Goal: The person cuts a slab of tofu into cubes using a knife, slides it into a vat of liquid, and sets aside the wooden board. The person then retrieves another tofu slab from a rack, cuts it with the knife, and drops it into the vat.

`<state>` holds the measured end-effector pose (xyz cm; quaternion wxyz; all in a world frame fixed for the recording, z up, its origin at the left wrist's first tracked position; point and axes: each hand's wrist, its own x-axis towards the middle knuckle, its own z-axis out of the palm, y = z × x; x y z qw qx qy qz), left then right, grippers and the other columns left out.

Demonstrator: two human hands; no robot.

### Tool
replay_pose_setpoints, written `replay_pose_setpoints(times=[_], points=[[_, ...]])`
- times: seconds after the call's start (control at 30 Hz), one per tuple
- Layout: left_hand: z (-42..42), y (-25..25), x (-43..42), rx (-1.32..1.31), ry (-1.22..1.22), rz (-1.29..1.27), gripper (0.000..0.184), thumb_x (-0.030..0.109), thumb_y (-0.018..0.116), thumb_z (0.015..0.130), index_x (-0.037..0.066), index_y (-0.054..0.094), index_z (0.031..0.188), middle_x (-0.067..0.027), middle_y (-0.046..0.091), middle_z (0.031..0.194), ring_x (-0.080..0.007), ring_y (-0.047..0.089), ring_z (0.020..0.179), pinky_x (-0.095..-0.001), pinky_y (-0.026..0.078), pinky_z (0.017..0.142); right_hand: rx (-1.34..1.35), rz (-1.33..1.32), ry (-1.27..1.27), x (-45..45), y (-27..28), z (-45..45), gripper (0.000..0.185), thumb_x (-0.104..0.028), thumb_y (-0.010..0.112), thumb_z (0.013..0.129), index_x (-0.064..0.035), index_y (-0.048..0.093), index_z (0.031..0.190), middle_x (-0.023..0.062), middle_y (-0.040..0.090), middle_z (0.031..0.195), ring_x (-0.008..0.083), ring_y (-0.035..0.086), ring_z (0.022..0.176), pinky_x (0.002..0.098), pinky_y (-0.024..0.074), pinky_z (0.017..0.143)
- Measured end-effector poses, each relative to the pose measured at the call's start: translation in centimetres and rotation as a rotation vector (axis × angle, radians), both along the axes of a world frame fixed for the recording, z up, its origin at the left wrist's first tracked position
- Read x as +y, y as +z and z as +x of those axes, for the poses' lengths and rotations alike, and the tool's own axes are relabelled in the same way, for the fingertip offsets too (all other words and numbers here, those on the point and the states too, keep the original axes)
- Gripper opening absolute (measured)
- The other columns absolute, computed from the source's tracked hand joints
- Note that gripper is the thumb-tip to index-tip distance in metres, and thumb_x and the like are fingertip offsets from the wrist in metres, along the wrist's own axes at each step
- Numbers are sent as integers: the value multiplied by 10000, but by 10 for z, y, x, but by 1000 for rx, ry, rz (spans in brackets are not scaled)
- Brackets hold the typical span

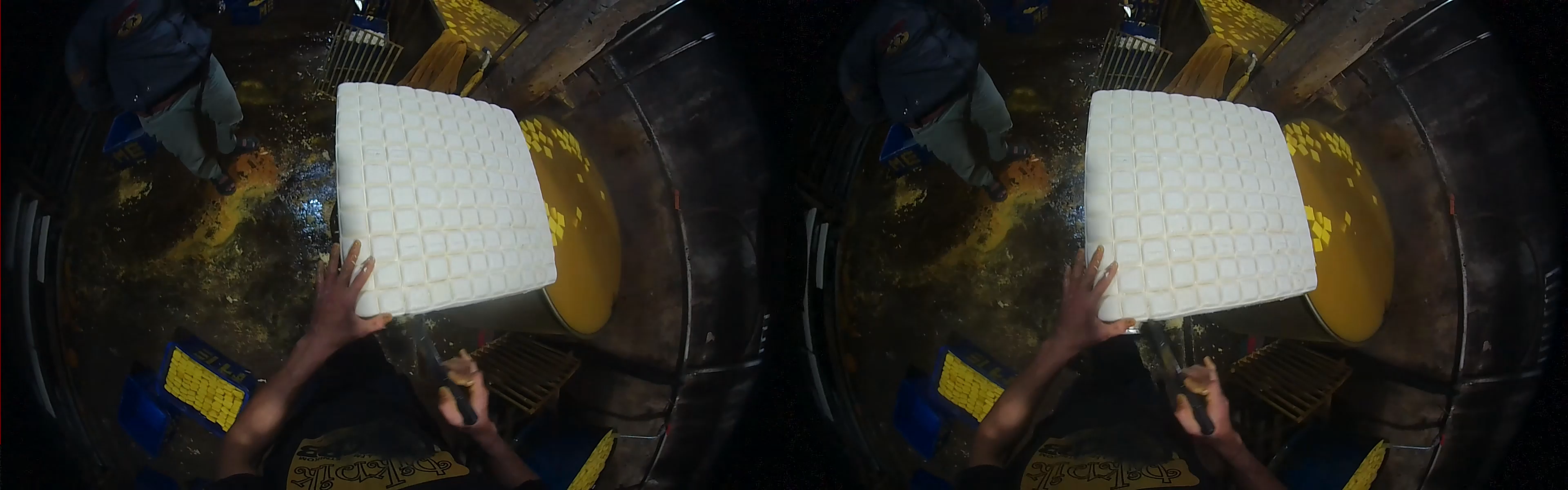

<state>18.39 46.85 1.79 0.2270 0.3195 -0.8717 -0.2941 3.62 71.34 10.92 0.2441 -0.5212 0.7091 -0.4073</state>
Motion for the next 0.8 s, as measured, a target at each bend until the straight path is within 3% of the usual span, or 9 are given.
replay_pose_setpoints(times=[0.1,0.17,0.23,0.3,0.4,0.5,0.63,0.77,0.8], points=[[-11,23,5,-84,27,-33,1033,526,849,579,83,455,1425,-150,272,1578,-426,166,1468,-651,158,1138,-87,-127,-195,-76,35,-23,360,-82,610,857,19,524,1191,171,607,1086,230,590,974,396,460,930],[-22,31,7,-124,-80,-34,1030,567,819,604,69,447,1425,-152,268,1579,-404,153,1479,-659,121,1142,-29,-117,-171,-148,22,-63,322,-77,605,865,21,532,1163,179,602,1043,206,582,925,349,485,816],[-29,27,7,-141,-79,-28,1011,595,792,624,86,448,1427,-137,281,1577,-379,144,1488,-670,99,1141,-12,-96,-127,-233,3,-100,290,-84,605,866,27,537,1125,195,591,1024,261,606,909,350,493,798],[-32,27,5,-248,-112,-23,946,538,788,664,111,439,1433,-93,281,1580,-347,150,1491,-644,103,1160,108,-221,-106,-309,-40,-136,273,-85,611,852,23,545,1094,215,577,1011,348,594,929,382,483,814],[-35,32,2,-317,-92,20,925,537,788,664,149,449,1431,-62,295,1578,-327,180,1486,-656,109,1157,259,-405,-29,-394,-54,-159,279,-105,625,839,18,549,1077,216,565,985,403,545,942,430,449,845],[-39,35,1,-350,-74,106,904,526,791,668,168,454,1427,-48,309,1572,-322,198,1481,-661,111,1156,373,-468,-15,-451,-71,-176,269,-132,639,835,5,547,1048,195,557,951,377,520,928,439,404,856],[-39,31,3,-359,-77,107,933,557,788,650,162,456,1427,-60,303,1574,-337,186,1482,-670,78,1155,409,-377,4,-460,-82,-182,256,-128,639,824,-11,534,1026,181,553,935,369,507,905,446,374,826],[-39,27,9,-343,-68,54,975,603,783,627,130,465,1419,-83,299,1574,-360,175,1482,-677,47,1151,425,-425,80,-389,-79,-163,270,-80,646,804,-14,525,1037,190,534,943,383,491,888,456,371,815],[-40,36,7,-307,-54,98,1002,562,811,621,130,435,1443,-78,278,1585,-336,168,1487,-665,82,1159,391,-383,70,-357,-76,-151,285,-71,646,804,-10,522,1053,197,534,959,396,494,909,473,376,862]])
